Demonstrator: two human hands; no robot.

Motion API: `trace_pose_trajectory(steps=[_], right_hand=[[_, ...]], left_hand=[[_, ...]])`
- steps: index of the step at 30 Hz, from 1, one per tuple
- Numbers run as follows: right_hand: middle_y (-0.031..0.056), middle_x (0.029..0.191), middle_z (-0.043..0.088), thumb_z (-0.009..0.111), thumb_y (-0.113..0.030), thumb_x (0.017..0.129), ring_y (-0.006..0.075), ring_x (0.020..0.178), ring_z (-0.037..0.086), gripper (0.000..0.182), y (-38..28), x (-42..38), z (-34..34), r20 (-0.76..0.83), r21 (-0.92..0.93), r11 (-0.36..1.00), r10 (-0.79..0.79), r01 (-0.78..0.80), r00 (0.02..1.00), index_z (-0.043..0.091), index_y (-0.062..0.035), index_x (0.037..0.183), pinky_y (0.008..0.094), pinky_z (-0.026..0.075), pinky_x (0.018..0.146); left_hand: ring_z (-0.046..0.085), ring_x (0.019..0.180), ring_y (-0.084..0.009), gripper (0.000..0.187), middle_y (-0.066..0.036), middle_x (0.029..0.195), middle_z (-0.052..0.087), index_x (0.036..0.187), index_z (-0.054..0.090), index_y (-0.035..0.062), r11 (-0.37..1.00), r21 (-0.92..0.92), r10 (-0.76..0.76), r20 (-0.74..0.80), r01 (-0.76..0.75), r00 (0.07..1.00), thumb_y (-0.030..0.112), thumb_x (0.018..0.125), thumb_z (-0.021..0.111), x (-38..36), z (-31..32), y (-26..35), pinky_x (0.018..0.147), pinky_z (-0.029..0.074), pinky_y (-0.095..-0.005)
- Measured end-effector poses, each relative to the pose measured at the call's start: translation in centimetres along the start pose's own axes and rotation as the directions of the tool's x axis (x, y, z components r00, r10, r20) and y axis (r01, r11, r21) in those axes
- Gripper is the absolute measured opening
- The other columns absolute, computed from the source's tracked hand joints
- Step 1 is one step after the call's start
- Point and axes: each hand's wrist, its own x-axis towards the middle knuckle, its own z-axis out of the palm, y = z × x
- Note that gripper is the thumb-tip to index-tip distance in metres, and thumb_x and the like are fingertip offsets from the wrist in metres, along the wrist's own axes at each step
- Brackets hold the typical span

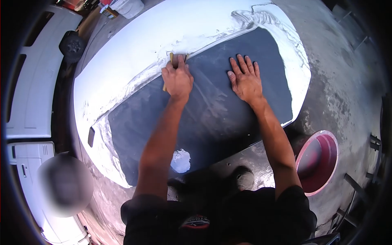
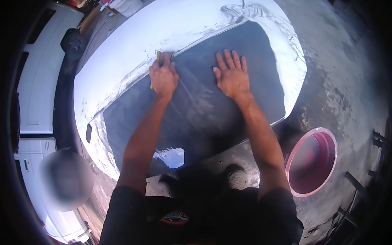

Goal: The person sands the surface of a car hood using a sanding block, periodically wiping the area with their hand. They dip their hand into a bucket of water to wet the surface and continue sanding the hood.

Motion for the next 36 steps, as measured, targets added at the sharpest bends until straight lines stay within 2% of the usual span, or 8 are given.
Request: trace_pose_trajectory(steps=[9, 12, 14, 17, 22, 29, 34, 36], right_hand=[[0.0142, 0.155, 0.043, 0.045, -0.043, 0.103, 0.0388, 0.144, 0.037, 0.052, -0.4, -1.2, -1.5, 0.004, -0.009, 1.000, 0.030, -0.030, 1.000, 0.050, -0.0145, 0.147, 0.0527, 0.021, 0.120], [0.0206, 0.151, 0.046, 0.048, -0.047, 0.101, 0.0411, 0.137, 0.045, 0.054, -3.2, -2.4, -5.7, 0.116, 0.204, 0.972, 0.095, -0.117, 0.989, 0.053, -0.0126, 0.143, 0.0513, 0.032, 0.115], [0.0240, 0.138, 0.054, 0.050, -0.051, 0.099, 0.0418, 0.128, 0.052, 0.062, -8.3, -4.3, -10.0, 0.492, 0.267, 0.847, 0.290, -0.460, 0.821, 0.051, -0.0065, 0.142, 0.0527, 0.042, 0.105], [0.0278, 0.131, 0.054, 0.052, -0.064, 0.093, 0.0430, 0.124, 0.053, 0.077, -11.5, -6.5, -7.5, 0.379, 0.232, 0.934, 0.173, -0.274, 0.909, 0.047, -0.0057, 0.144, 0.0546, 0.047, 0.097], [0.0283, 0.134, 0.046, 0.061, -0.072, 0.084, 0.0438, 0.123, 0.048, 0.086, -15.9, -4.8, -4.6, 0.225, 0.044, 0.999, -0.002, -0.008, 0.974, 0.048, -0.0120, 0.144, 0.0577, 0.042, 0.098], [0.0265, 0.139, 0.046, 0.073, -0.022, 0.085, 0.0415, 0.117, 0.050, 0.050, -15.3, -5.3, 0.1, 0.033, 0.036, 0.951, -0.310, 0.309, 0.950, 0.057, -0.0145, 0.132, 0.0527, 0.040, 0.094], [0.0246, 0.149, 0.043, 0.067, -0.013, 0.078, 0.0363, 0.125, 0.049, 0.055, -11.1, -11.6, -2.2, 0.089, 0.142, 0.743, -0.668, 0.654, 0.739, 0.059, -0.0157, 0.132, 0.0517, 0.036, 0.108], [0.0237, 0.146, 0.047, 0.066, -0.012, 0.080, 0.0392, 0.123, 0.053, 0.051, -7.3, -7.5, -1.4, 0.046, -0.031, 0.816, -0.576, 0.578, 0.816, 0.061, -0.0125, 0.131, 0.0518, 0.041, 0.104]], left_hand=[[0.046, 0.128, -0.0463, 0.063, -0.033, 0.148, 0.038, 0.150, 0.045, 0.0122, 0.975, -0.177, -0.067, 0.339, 0.133, 0.939, 0.027, 0.092, 0.062, -10.1, -5.7, 10.3, 0.106, 0.038, -0.0524], [0.042, 0.133, -0.0495, 0.068, -0.035, 0.151, 0.033, 0.153, 0.039, 0.0083, 0.720, -0.647, -0.014, 0.350, 0.252, 0.937, 0.031, 0.093, 0.064, -9.4, -7.7, 7.3, 0.110, 0.036, -0.0525], [0.040, 0.138, -0.0474, 0.066, -0.029, 0.154, 0.036, 0.155, 0.036, 0.0091, 0.874, -0.486, 0.089, 0.221, 0.031, 0.971, 0.035, 0.098, 0.057, -8.9, -9.4, 2.5, 0.115, 0.032, -0.0519], [0.036, 0.144, -0.0390, 0.064, -0.022, 0.157, 0.036, 0.153, 0.040, 0.0113, 0.966, -0.014, 0.255, 0.216, -0.259, 0.942, 0.042, 0.099, 0.055, -9.4, -7.2, -7.6, 0.118, 0.026, -0.0545], [0.025, 0.151, -0.0343, 0.071, -0.019, 0.161, 0.030, 0.155, 0.038, 0.0137, 0.993, 0.003, 0.110, 0.316, -0.116, 0.943, 0.054, 0.098, 0.050, -9.7, -8.9, -13.0, 0.122, 0.013, -0.0535], [0.022, 0.152, -0.0288, 0.067, -0.015, 0.163, 0.028, 0.157, 0.033, 0.0225, 0.997, 0.056, -0.075, 0.370, 0.058, 0.926, 0.055, 0.100, 0.044, -6.9, -8.6, -14.8, 0.124, 0.012, -0.0507], [0.020, 0.153, -0.0312, 0.065, -0.016, 0.163, 0.028, 0.158, 0.031, 0.0226, 0.988, 0.059, -0.152, 0.357, 0.140, 0.922, 0.054, 0.101, 0.040, -6.2, -8.0, -15.3, 0.124, 0.010, -0.0533], [0.018, 0.153, -0.0330, 0.068, -0.018, 0.164, 0.024, 0.159, 0.029, 0.0187, 0.992, 0.069, -0.126, 0.388, 0.108, 0.913, 0.054, 0.101, 0.040, -6.4, -8.3, -15.3, 0.124, 0.008, -0.0533]])
